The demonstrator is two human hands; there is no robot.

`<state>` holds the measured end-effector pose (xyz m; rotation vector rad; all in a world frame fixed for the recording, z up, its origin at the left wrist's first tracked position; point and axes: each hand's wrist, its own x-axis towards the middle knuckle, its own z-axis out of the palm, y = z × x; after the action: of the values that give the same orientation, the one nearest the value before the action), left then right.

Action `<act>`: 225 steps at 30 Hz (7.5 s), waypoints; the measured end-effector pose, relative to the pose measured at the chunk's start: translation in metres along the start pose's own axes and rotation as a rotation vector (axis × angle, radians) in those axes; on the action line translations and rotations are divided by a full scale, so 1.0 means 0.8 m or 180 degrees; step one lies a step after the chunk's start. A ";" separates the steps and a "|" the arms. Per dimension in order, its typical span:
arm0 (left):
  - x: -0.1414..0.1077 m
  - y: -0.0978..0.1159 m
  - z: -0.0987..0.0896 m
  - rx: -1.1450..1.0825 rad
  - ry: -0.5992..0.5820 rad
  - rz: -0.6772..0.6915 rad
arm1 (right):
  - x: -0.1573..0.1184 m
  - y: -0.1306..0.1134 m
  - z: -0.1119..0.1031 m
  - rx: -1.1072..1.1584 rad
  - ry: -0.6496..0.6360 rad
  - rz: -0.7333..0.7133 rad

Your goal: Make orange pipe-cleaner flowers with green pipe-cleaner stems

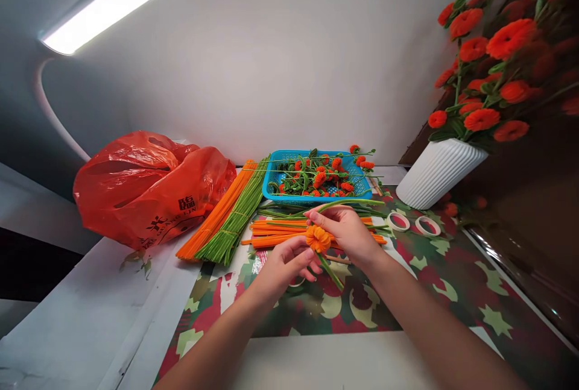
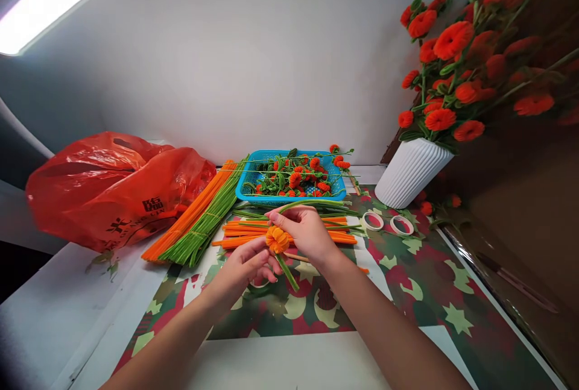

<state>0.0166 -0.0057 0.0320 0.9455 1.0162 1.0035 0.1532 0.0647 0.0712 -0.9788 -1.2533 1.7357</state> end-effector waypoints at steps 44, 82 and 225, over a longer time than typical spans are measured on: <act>-0.002 0.004 -0.002 -0.0659 0.0093 -0.0013 | -0.009 0.010 0.014 0.0145 -0.0444 -0.0161; -0.002 0.000 0.005 -0.0020 0.0895 0.0581 | -0.006 0.008 0.012 -0.0119 -0.0388 -0.0373; 0.000 0.012 0.001 -0.1045 0.1247 0.0243 | -0.010 0.021 0.017 -0.0235 -0.0229 0.0058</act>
<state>0.0155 -0.0035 0.0412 0.5291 1.0968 1.4068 0.1420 0.0488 0.0592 -0.9806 -1.3667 1.7633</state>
